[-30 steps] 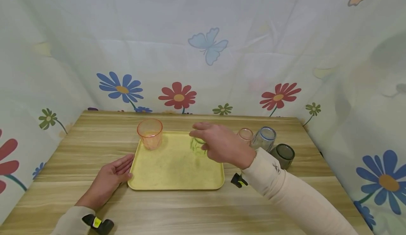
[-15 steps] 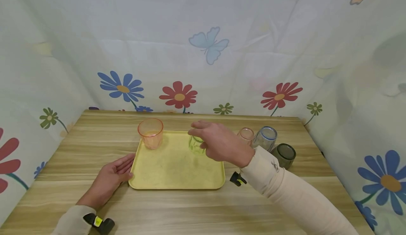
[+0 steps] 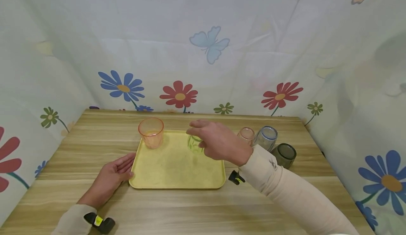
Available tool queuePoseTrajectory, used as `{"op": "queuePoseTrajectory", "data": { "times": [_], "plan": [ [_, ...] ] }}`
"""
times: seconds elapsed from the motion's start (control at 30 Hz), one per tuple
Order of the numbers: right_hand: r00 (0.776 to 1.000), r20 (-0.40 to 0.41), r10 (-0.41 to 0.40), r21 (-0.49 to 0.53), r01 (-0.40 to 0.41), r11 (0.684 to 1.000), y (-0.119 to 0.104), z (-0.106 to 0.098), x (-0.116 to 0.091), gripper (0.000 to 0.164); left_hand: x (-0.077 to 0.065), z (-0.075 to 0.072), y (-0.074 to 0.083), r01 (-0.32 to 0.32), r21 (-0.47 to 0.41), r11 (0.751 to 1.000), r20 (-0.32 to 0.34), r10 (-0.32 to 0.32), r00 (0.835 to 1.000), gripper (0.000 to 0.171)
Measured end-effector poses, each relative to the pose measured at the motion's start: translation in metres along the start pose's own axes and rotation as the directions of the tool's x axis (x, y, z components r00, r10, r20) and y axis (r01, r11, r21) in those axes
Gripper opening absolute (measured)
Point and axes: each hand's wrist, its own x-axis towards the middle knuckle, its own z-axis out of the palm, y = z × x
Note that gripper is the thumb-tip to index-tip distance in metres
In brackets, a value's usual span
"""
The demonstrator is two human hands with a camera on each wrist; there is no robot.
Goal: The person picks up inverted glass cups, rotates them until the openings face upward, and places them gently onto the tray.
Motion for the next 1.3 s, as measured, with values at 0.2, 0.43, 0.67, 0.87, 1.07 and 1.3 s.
{"op": "queuePoseTrajectory", "data": {
  "times": [0.2, 0.43, 0.67, 0.87, 1.07, 1.3],
  "plan": [
    [1.0, -0.008, -0.012, 0.006, 0.012, 1.0, -0.001, 0.001, 0.003, 0.049, 0.0, -0.001, -0.001, -0.001, 0.002, 1.0, 0.001, 0.001, 1.0, 0.076],
    [1.0, -0.011, -0.016, -0.005, 0.016, 1.0, -0.004, 0.002, 0.006, 0.049, 0.0, 0.0, -0.001, -0.002, -0.009, 1.0, 0.002, 0.002, 1.0, 0.076],
    [1.0, -0.002, -0.022, 0.002, 0.022, 1.0, -0.007, 0.003, 0.009, 0.049, -0.002, 0.001, -0.001, 0.004, -0.002, 1.0, 0.005, -0.004, 1.0, 0.075],
    [1.0, -0.007, -0.028, 0.0, 0.028, 1.0, -0.011, 0.003, 0.012, 0.05, -0.002, -0.001, 0.0, 0.0, 0.006, 1.0, 0.004, 0.0, 1.0, 0.075],
    [1.0, -0.003, -0.024, 0.006, 0.024, 1.0, -0.014, 0.001, 0.013, 0.05, -0.002, -0.001, 0.0, 0.0, 0.001, 1.0, 0.005, 0.0, 1.0, 0.076],
    [0.999, -0.002, -0.045, -0.004, 0.045, 0.999, -0.017, 0.0, 0.017, 0.05, -0.001, 0.0, -0.001, -0.014, -0.007, 1.0, 0.011, 0.014, 1.0, 0.077]
  ]
}}
